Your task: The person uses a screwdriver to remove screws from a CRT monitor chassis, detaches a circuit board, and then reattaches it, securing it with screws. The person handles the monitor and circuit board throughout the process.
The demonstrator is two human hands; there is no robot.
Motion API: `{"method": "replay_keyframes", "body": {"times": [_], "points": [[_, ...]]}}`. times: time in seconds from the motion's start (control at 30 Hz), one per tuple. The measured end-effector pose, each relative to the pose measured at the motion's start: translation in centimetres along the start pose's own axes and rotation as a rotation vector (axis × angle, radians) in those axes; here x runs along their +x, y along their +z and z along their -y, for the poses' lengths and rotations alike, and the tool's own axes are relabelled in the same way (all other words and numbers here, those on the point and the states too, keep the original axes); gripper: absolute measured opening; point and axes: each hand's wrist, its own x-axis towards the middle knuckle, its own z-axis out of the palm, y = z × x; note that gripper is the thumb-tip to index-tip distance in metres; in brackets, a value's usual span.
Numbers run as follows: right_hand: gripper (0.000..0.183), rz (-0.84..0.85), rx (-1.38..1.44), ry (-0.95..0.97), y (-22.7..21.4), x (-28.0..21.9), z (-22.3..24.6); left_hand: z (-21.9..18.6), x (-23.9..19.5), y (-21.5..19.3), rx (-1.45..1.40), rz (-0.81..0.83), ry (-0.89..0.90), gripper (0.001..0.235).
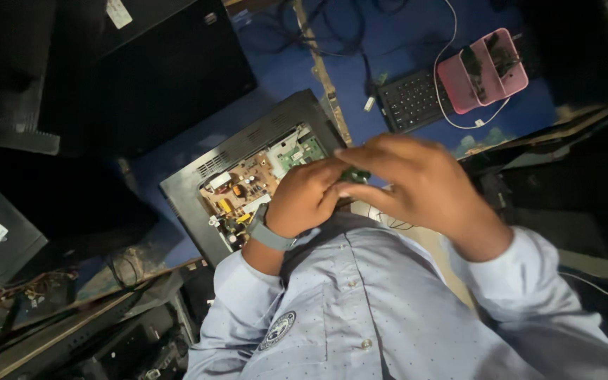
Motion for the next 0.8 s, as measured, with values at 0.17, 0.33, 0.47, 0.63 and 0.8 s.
{"method": "replay_keyframes", "body": {"times": [0.17, 0.33, 0.47, 0.63, 0.8], "points": [[0.027, 0.113, 0.136, 0.057, -1.0, 0.1, 1.6, 0.3, -0.1, -0.3, -0.089, -0.009, 0.083, 0.021], [0.035, -0.119, -0.217, 0.182, 2.4, -0.6, 1.3, 0.1, -0.1, 0.1, -0.124, -0.163, 0.101, 0.036], [0.046, -0.160, -0.524, 0.283, 4.2, -0.7, 0.3, -0.2, 0.0, 1.5, -0.100, -0.276, 0.024, 0.026], [0.054, -0.121, -0.636, 0.263, 3.4, 0.4, 1.9, 1.0, 0.2, 1.7, -0.074, -0.126, -0.029, 0.015], [0.035, -0.029, -0.102, -0.078, -0.6, 0.8, 4.1, 2.1, 0.2, 0.3, -0.101, 0.038, 0.169, 0.027]]}}
